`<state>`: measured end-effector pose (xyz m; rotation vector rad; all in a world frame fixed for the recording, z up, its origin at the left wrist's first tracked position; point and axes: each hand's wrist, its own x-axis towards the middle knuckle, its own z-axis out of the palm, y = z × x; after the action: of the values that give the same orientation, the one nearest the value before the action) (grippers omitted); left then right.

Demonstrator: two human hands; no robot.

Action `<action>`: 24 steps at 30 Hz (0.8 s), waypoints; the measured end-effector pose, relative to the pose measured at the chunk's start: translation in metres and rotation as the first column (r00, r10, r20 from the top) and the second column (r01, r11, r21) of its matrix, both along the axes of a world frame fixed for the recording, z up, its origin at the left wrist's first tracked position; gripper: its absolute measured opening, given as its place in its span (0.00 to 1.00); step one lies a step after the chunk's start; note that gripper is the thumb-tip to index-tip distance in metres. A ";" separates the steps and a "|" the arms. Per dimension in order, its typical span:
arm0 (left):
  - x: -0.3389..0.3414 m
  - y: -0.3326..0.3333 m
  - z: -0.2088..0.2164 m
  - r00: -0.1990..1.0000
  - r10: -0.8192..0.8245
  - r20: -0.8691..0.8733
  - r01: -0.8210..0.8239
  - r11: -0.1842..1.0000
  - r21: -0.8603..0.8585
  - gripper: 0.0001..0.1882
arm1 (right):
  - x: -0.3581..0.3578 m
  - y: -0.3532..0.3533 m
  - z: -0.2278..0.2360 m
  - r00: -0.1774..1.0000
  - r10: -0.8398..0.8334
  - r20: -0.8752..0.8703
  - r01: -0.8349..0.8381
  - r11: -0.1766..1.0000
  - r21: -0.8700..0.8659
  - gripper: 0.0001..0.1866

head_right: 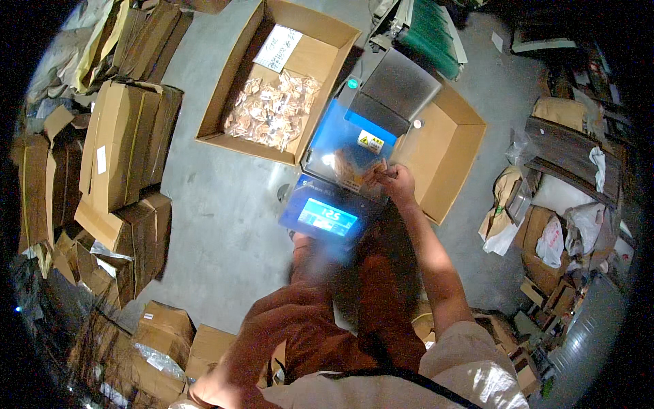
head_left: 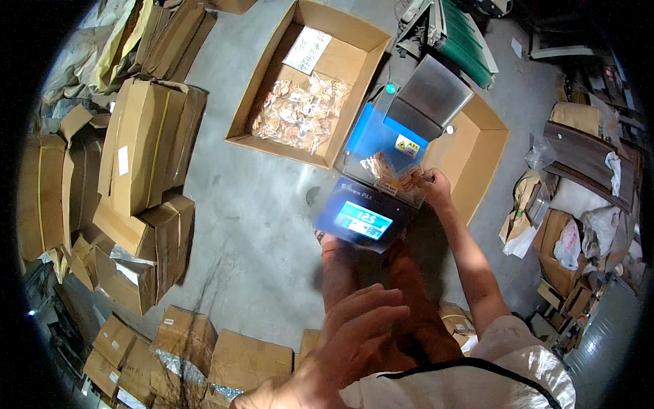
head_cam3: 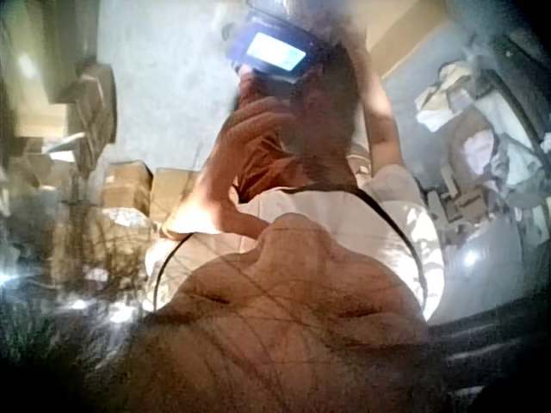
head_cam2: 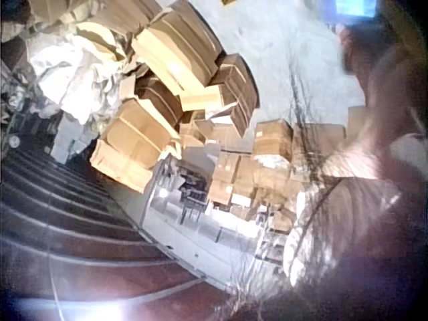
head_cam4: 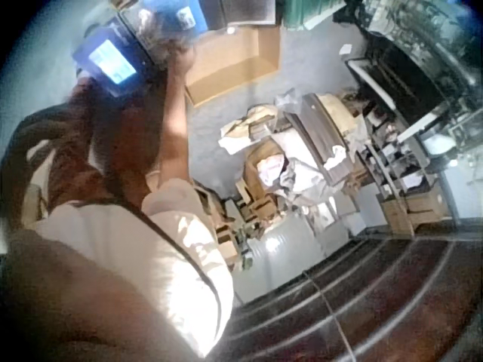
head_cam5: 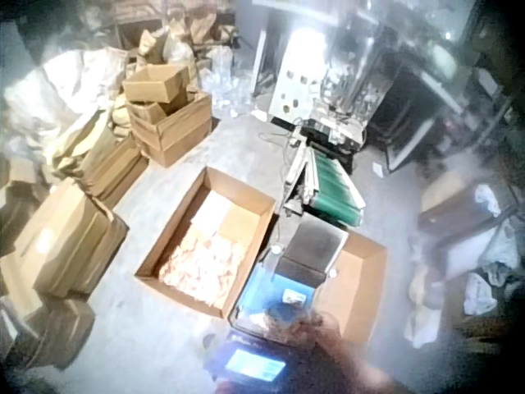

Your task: The person picks up small, individually wrapped snack items from a cardboard box and places them onto a digital scale. They interact with the scale's touchscreen interface, likely to record weights or manage inventory. The person then transfers the weighed items into a larger cardboard box.

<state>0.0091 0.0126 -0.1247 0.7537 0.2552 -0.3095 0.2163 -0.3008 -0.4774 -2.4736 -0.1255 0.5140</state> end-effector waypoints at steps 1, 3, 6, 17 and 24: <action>-0.003 0.008 -0.004 0.994 -0.049 0.096 0.039 0.994 0.103 0.43 | 0.002 0.006 0.008 0.980 -0.114 -0.164 0.135 0.982 0.129 0.11; -0.001 0.039 -0.022 0.906 -0.271 0.324 0.121 0.902 0.415 0.39 | 0.007 0.003 0.022 0.912 -0.237 -0.335 0.340 0.894 0.291 0.10; 0.018 0.051 0.016 0.948 -0.245 0.203 0.167 0.927 0.336 0.27 | 0.009 0.007 0.028 0.904 -0.279 -0.324 0.410 0.778 0.475 0.08; 0.069 0.005 0.038 0.970 -0.144 0.194 0.025 0.859 0.512 0.40 | 0.038 0.045 0.050 0.678 -0.358 -0.642 0.732 0.410 0.544 0.11; 0.093 -0.038 -0.002 0.850 -0.446 0.281 0.320 0.860 0.397 0.56 | 0.067 -0.073 0.006 0.863 -0.394 -0.316 0.504 0.648 0.571 0.09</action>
<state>0.1016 -0.0258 -0.1271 1.1908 -0.2137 -0.5112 0.2828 -0.3740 -0.4712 -1.6816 0.3372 0.3663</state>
